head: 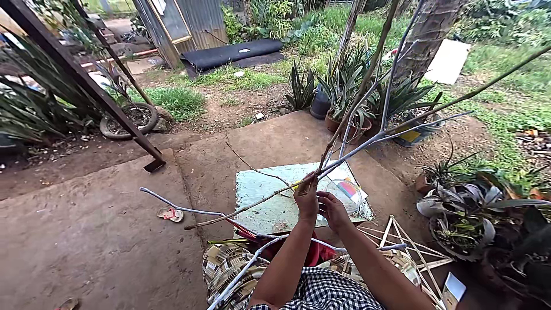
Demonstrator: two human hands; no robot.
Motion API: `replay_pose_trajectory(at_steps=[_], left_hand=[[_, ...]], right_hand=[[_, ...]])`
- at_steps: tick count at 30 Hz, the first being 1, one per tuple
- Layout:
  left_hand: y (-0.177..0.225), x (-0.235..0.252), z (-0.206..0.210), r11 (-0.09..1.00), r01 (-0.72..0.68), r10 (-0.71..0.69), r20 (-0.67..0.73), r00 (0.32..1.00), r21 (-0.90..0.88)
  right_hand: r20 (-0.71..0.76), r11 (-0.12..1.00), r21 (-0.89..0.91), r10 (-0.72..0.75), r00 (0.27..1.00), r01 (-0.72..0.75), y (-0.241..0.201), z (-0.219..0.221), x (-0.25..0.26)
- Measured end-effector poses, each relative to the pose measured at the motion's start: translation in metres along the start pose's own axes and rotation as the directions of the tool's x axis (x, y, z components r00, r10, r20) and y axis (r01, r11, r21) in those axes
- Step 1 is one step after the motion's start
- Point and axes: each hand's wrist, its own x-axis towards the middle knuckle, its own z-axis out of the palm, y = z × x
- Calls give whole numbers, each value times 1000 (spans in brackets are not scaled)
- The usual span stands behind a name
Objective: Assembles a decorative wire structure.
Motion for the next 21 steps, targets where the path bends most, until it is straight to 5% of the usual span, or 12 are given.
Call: replay_pose_trajectory(at_steps=[6,12,16,21], left_hand=[[-19,-24,-5,871,-225,163,175,971,436],[-11,-36,5,691,-196,-27,296,955,696],[3,-50,12,684,-164,-120,332,936,710],[3,-48,-4,840,-125,71,121,990,528]], right_hand=[[68,996,36,-89,994,87,11,-5,-5],[36,990,69,-126,991,123,15,-12,-8],[40,992,51,-115,993,113,18,-18,-9],[28,999,-24,-26,999,27,8,-22,-15]])
